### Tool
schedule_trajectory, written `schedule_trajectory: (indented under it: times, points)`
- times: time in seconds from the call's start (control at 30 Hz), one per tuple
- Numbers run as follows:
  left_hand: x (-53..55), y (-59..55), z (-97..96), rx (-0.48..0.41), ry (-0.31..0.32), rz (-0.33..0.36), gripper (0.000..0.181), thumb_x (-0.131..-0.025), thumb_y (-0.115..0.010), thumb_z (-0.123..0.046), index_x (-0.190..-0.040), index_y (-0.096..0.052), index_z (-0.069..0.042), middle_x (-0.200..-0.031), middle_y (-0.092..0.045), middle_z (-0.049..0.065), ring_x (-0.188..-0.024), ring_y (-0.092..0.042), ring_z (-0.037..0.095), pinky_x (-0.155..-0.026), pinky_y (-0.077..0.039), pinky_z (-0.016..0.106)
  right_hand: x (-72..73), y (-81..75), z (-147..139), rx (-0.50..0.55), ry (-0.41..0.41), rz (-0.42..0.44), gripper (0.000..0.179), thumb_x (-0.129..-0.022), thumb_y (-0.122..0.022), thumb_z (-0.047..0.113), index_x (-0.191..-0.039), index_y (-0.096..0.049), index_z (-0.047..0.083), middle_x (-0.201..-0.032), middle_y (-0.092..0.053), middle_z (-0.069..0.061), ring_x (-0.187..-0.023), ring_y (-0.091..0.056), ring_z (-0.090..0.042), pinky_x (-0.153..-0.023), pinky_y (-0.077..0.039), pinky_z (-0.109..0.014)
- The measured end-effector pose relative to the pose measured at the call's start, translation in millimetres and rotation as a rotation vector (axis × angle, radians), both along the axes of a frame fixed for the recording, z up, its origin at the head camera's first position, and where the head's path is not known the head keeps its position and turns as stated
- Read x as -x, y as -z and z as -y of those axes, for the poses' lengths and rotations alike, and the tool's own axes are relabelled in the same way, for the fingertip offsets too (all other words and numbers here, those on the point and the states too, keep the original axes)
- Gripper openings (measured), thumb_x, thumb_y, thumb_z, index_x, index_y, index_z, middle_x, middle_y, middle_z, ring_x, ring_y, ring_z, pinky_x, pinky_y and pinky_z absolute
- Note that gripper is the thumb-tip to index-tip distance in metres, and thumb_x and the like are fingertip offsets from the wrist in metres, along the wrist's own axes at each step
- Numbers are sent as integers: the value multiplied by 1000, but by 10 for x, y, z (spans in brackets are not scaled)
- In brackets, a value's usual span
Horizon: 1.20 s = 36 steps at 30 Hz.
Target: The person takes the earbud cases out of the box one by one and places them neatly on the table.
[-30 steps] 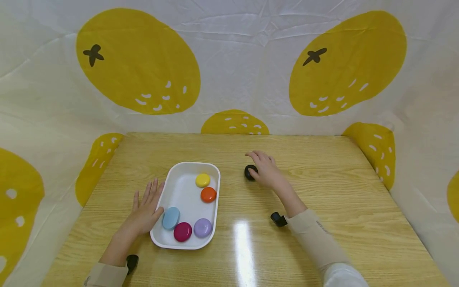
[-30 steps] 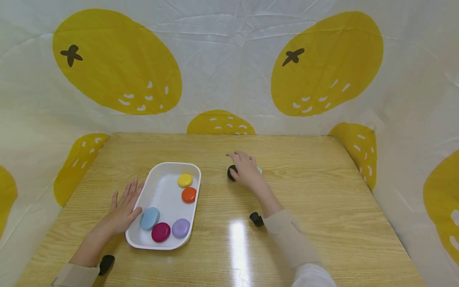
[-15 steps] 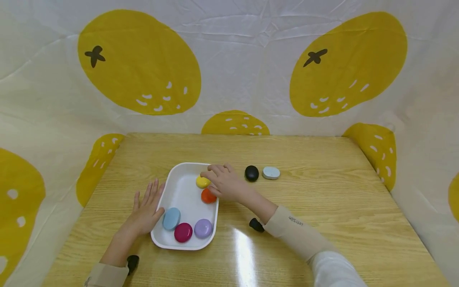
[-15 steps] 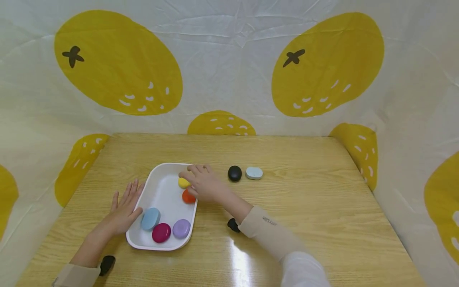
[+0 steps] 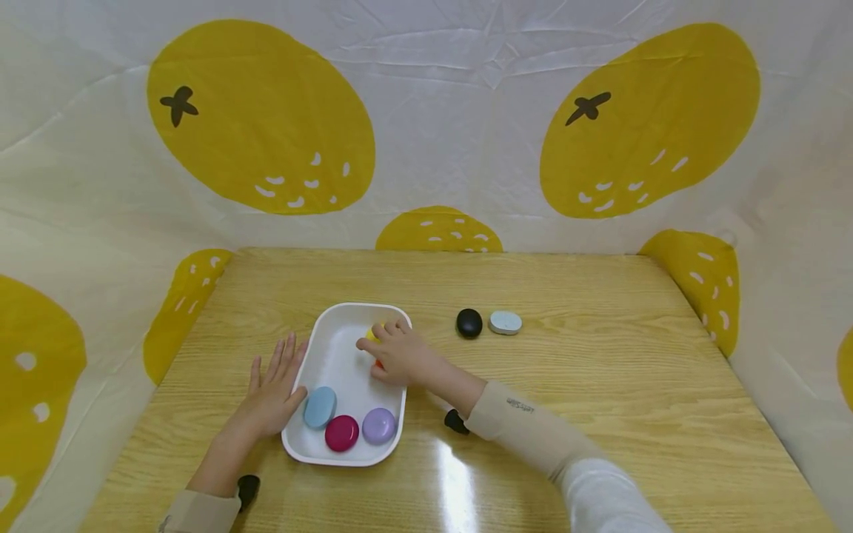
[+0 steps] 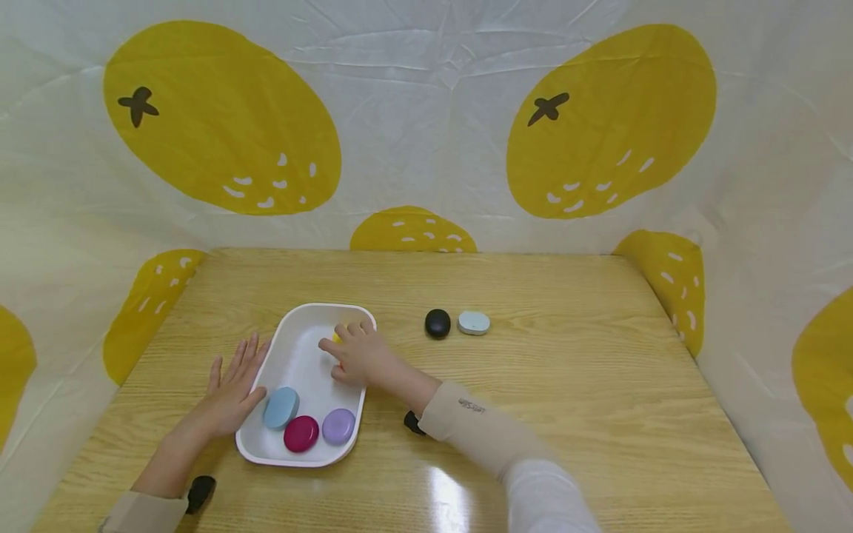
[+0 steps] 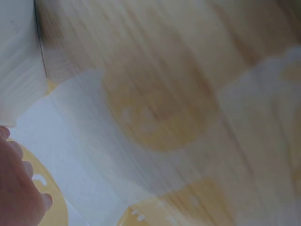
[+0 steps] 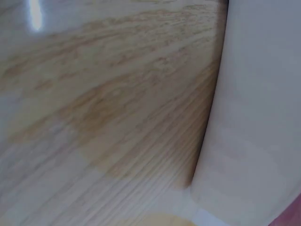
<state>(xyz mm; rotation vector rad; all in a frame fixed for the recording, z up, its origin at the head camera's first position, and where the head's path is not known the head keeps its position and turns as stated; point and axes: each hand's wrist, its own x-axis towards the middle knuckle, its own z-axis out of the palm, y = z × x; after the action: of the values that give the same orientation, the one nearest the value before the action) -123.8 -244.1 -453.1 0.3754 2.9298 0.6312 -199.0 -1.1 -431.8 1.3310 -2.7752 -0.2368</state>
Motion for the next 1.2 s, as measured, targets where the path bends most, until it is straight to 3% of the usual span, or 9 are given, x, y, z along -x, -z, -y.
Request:
schedule_trajectory:
  times: [0.3,0.47,0.83,1.0,1.2]
  points:
    - [4,10,6,6,1,-3,72,-93,-44,-20,-148,2,-13,-152,8,19,-138,16,31,-103,15,59,-51,47,74,-85,77,10,45,-85,-51,43,-127,-46,28,-114,-50,-6,-98,-49,-25,-94,-33,-40]
    - [6,14,7,7,1,-6,73,-92,-44,-20,-148,2,-14,-152,8,18,-138,11,35,-103,15,59,-80,41,87,-140,104,0,44,-84,-53,44,-125,-49,29,-111,-53,-4,-94,-52,-24,-90,-32,-38]
    - [-1,2,-6,3,-6,-2,74,-92,-45,-19,-148,4,-16,-152,7,18,-138,9,36,-103,14,59,-86,47,139,-206,171,64,53,-80,-60,45,-129,-47,32,-112,-53,-2,-99,-52,-22,-93,-28,-39]
    - [-5,-8,-10,-3,-7,1,72,-92,-45,-18,-148,1,-13,-152,7,19,-138,10,36,-103,15,58,-86,40,144,-200,159,60,54,-77,-64,47,-126,-47,31,-109,-53,-2,-97,-52,-21,-90,-28,-37]
    - [-10,-11,-15,-6,-7,2,72,-91,-45,-18,-148,0,-12,-151,6,20,-138,11,36,-102,15,59,-86,51,121,-109,106,30,49,-75,-67,45,-118,-51,31,-103,-52,-1,-90,-52,-22,-87,-29,-37]
